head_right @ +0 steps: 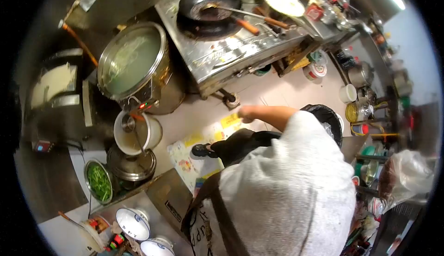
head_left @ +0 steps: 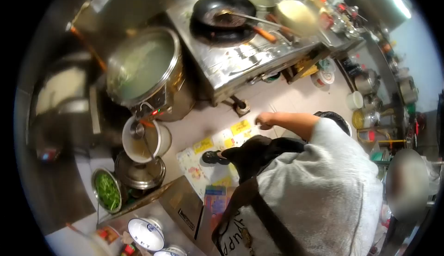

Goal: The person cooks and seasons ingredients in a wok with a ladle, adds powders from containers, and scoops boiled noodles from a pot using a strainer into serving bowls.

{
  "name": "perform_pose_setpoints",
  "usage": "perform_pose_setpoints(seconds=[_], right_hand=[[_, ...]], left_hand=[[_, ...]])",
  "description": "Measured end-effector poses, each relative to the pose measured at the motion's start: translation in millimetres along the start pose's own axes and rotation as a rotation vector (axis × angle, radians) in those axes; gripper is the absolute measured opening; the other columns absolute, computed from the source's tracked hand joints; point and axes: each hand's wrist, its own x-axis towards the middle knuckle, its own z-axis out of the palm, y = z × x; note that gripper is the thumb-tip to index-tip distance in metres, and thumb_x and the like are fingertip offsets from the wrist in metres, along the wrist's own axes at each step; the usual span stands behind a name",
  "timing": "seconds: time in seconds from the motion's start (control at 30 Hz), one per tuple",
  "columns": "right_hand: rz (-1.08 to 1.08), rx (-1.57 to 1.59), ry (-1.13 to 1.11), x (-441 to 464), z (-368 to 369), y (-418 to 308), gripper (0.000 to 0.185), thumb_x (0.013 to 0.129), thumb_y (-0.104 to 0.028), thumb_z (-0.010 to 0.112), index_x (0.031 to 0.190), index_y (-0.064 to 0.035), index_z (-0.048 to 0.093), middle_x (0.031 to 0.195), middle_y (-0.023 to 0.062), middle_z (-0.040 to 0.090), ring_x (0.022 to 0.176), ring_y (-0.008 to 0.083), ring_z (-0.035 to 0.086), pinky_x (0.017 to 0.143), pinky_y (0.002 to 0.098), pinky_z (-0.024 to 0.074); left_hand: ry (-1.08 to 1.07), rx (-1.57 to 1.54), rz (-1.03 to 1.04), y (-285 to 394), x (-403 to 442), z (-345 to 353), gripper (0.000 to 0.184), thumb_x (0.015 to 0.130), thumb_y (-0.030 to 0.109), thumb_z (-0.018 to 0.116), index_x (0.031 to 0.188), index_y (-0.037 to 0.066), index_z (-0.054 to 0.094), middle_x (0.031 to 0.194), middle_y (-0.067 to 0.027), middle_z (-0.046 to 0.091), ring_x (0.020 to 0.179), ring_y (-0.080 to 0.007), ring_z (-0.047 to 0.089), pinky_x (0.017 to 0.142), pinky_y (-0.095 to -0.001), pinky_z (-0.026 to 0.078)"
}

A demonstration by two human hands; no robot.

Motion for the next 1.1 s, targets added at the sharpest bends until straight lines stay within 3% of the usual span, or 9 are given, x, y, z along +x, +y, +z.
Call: perform_pose_setpoints(seconds=[0.13, 0.3, 0.43, 0.57, 0.7, 0.8, 0.87, 0.97, 1.1], right_hand=[[0.741, 0.786, 0.198, -151.3, -46.8, 23.4, 0.036, 0.081, -0.008, 0.057, 0.117, -0.0028, 0.059, 0.097, 0.0152, 0.066, 0.079, 0.0254, 0.068, 0.065, 0.0352, 0.0543], [0.967, 1.398, 1.010, -270.1, -81.3, 135.7, 0.022, 0.087, -0.006, 0.051, 0.109, -0.0052, 0.056, 0.082, 0.0115, 0.064, 0.057, 0.0216, 0.064, 0.045, 0.0294, 0.0503], [0.483, 1.962, 1.443, -311.9, -142.7, 200.9, 0.042, 0.092, -0.030, 0.053, 0.114, 0.0053, 0.050, 0.097, 0.0183, 0.063, 0.086, 0.0264, 0.065, 0.066, 0.0332, 0.0564], [-0.066, 2.235, 1.100, -300.8, -218.3, 237.2, 0.043, 0.093, -0.031, 0.051, 0.110, 0.0077, 0.049, 0.100, 0.0218, 0.061, 0.087, 0.0287, 0.064, 0.076, 0.0389, 0.0567], [-0.356, 2.237, 0.826, -261.7, -225.3, 316.4, 0.023, 0.090, -0.019, 0.052, 0.092, 0.0037, 0.056, 0.083, 0.0146, 0.063, 0.068, 0.0228, 0.063, 0.062, 0.0335, 0.0559], [-0.153, 2.412, 0.816, -262.3, -238.3, 292.6, 0.016, 0.087, -0.015, 0.055, 0.086, 0.0007, 0.056, 0.075, 0.0100, 0.061, 0.060, 0.0194, 0.059, 0.053, 0.0313, 0.0506], [-0.118, 2.379, 0.835, -259.5, -239.6, 286.7, 0.010, 0.085, -0.012, 0.057, 0.085, -0.0024, 0.053, 0.071, 0.0073, 0.057, 0.056, 0.0192, 0.057, 0.051, 0.0313, 0.0488], [-0.077, 2.314, 0.931, -267.9, -260.8, 274.8, 0.009, 0.085, -0.011, 0.055, 0.084, -0.0063, 0.048, 0.067, 0.0027, 0.048, 0.053, 0.0161, 0.051, 0.050, 0.0305, 0.0458], [-0.185, 2.309, 0.933, -262.4, -275.1, 255.0, 0.009, 0.084, -0.009, 0.054, 0.084, -0.0054, 0.046, 0.068, 0.0047, 0.049, 0.053, 0.0172, 0.052, 0.048, 0.0320, 0.0465]], left_hand=[[-0.183, 0.175, 0.014, -11.3, 2.0, 69.0, 0.035, 0.093, 0.016, 0.054, 0.124, 0.001, 0.046, 0.120, -0.0199, 0.053, 0.109, -0.0293, 0.055, 0.092, -0.0393, 0.047], [-0.501, 0.226, 0.265, 47.3, -60.0, 192.7, 0.034, 0.093, 0.015, 0.054, 0.122, 0.000, 0.047, 0.119, -0.0194, 0.054, 0.108, -0.0289, 0.055, 0.091, -0.0385, 0.047], [-0.890, 0.484, 0.571, 134.9, -228.1, 423.5, 0.037, 0.094, 0.007, 0.049, 0.129, -0.003, 0.043, 0.121, -0.0127, 0.054, 0.111, -0.0220, 0.054, 0.094, -0.0330, 0.044], [-1.345, 0.777, 0.669, 137.6, -328.8, 654.5, 0.036, 0.094, 0.007, 0.048, 0.128, -0.004, 0.045, 0.125, -0.0127, 0.053, 0.115, -0.0197, 0.052, 0.097, -0.0303, 0.042], [-1.129, 1.023, 0.912, 76.2, -330.5, 886.0, 0.037, 0.093, 0.021, 0.054, 0.119, -0.005, 0.053, 0.116, -0.0127, 0.057, 0.111, -0.0173, 0.052, 0.096, -0.0299, 0.039], [-1.001, 0.994, 0.286, 25.2, -255.2, 1040.1, 0.047, 0.092, 0.029, 0.054, 0.118, -0.009, 0.048, 0.116, -0.0212, 0.055, 0.106, -0.0280, 0.056, 0.091, -0.0374, 0.044], [-0.971, 0.791, -0.386, 7.1, -242.8, 1088.4, 0.039, 0.093, 0.026, 0.051, 0.110, -0.009, 0.045, 0.104, -0.0239, 0.058, 0.090, -0.0343, 0.062, 0.074, -0.0407, 0.054], [-1.132, 0.491, -0.569, -4.7, -207.6, 1110.2, 0.014, 0.092, 0.013, 0.052, 0.090, 0.001, 0.045, 0.070, -0.0068, 0.050, 0.057, -0.0139, 0.049, 0.047, -0.0266, 0.044], [-1.153, 0.721, -0.109, 8.1, -224.7, 1095.6, 0.011, 0.089, 0.007, 0.055, 0.086, 0.004, 0.045, 0.064, -0.0016, 0.045, 0.048, -0.0085, 0.041, 0.042, -0.0240, 0.038]])
